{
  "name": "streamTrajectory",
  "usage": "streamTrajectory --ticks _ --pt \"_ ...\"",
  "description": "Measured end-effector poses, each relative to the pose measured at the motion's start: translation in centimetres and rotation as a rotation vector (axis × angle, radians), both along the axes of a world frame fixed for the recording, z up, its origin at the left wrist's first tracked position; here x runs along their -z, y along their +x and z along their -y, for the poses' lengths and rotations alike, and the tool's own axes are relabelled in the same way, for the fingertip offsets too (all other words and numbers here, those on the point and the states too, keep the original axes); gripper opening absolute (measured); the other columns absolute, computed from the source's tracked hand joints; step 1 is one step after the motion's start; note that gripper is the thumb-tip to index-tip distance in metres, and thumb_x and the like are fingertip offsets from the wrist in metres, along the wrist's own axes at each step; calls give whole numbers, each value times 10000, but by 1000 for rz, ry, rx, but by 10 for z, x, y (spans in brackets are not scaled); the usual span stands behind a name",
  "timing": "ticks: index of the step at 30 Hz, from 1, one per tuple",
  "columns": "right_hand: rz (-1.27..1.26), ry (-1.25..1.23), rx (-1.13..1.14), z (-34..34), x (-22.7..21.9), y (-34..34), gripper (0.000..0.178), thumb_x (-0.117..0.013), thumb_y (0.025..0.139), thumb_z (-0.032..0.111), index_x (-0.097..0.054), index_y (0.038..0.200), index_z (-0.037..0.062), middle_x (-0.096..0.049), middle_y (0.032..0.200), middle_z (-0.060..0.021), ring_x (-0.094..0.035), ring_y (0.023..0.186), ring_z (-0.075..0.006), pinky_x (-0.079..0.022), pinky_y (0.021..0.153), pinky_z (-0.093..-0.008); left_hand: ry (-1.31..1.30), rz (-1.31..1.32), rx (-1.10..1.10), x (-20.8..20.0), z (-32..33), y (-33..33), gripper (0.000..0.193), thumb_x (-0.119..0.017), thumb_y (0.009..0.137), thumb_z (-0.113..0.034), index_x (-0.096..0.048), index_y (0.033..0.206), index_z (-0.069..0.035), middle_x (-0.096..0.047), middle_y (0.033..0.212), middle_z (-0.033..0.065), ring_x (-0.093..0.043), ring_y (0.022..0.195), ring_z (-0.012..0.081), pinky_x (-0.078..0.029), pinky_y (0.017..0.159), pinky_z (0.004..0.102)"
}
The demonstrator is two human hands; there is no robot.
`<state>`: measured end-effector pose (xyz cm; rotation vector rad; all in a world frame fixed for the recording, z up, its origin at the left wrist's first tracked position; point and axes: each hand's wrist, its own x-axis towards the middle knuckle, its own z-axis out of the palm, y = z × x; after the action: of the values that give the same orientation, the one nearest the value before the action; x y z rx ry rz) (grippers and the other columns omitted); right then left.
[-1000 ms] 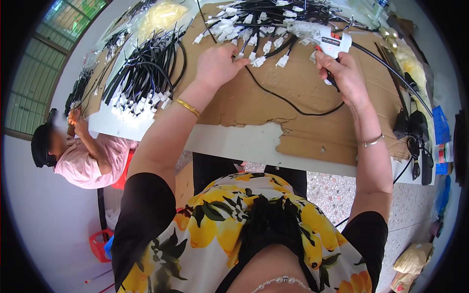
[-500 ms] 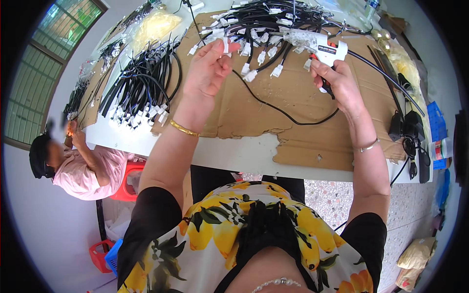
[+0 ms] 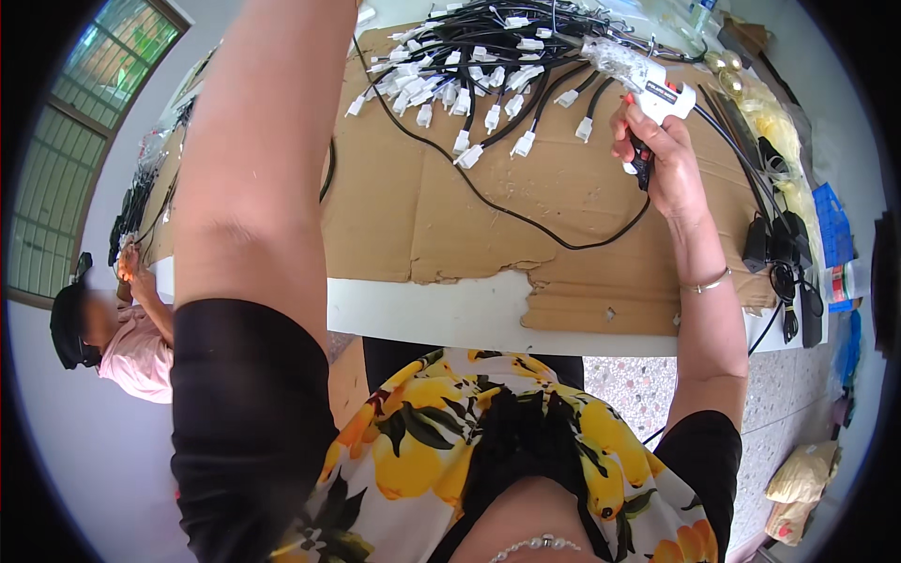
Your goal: Applying hot glue to secure connectors on bundles of electrical wires.
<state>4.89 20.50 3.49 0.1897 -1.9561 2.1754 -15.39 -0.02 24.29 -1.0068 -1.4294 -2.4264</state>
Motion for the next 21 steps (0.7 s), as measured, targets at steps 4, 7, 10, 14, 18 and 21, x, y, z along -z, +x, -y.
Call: streamTrajectory --ticks 4,7,10,14,18,21 --pt "-41 -36 -22 0 2 0 171 -494 869 202 -514 919 40 -493 722 -22 -422 557 -77 -395 578 -244 -134 263 45 109 10 39 110 -491 857 -121 -549 860 -27 -613 774 47 -530 576 108 -434 514 228" --pt "-47 -15 -45 4 2 0 173 -497 868 209 -514 906 42 -492 723 -21 -420 557 -77 -393 576 -243 -338 427 -52 180 23 92 268 -556 839 -191 -530 1063 -47 -633 924 54 -426 544 59 -373 523 177" --pt "-35 36 -69 4 2 -2 182 -509 861 222 -521 886 42 -498 716 -17 -420 556 -76 -387 571 -238 -465 602 24 224 38 119 245 -529 864 -166 -530 1072 -37 -616 980 97 -431 573 49 -386 535 156" --pt "-22 149 -91 8 1 0 203 -537 842 244 -539 842 41 -513 699 -9 -426 555 -72 -378 562 -227 -339 667 179 237 42 139 174 -544 842 -89 -575 1010 -56 -642 915 68 -444 534 63 -398 521 196" --pt "-4 228 -100 12 1 2 205 -545 833 244 -548 819 40 -520 695 -5 -434 552 -71 -375 549 -223 -302 580 167 234 42 146 226 -528 849 -85 -563 1070 -60 -641 910 66 -487 569 79 -422 554 208" --pt "51 268 -118 16 0 7 187 -548 828 225 -556 815 39 -529 703 -3 -456 554 -74 -370 519 -214 -301 523 154 235 42 148 264 -514 855 -77 -543 1117 -58 -639 911 64 -503 591 84 -432 573 212"
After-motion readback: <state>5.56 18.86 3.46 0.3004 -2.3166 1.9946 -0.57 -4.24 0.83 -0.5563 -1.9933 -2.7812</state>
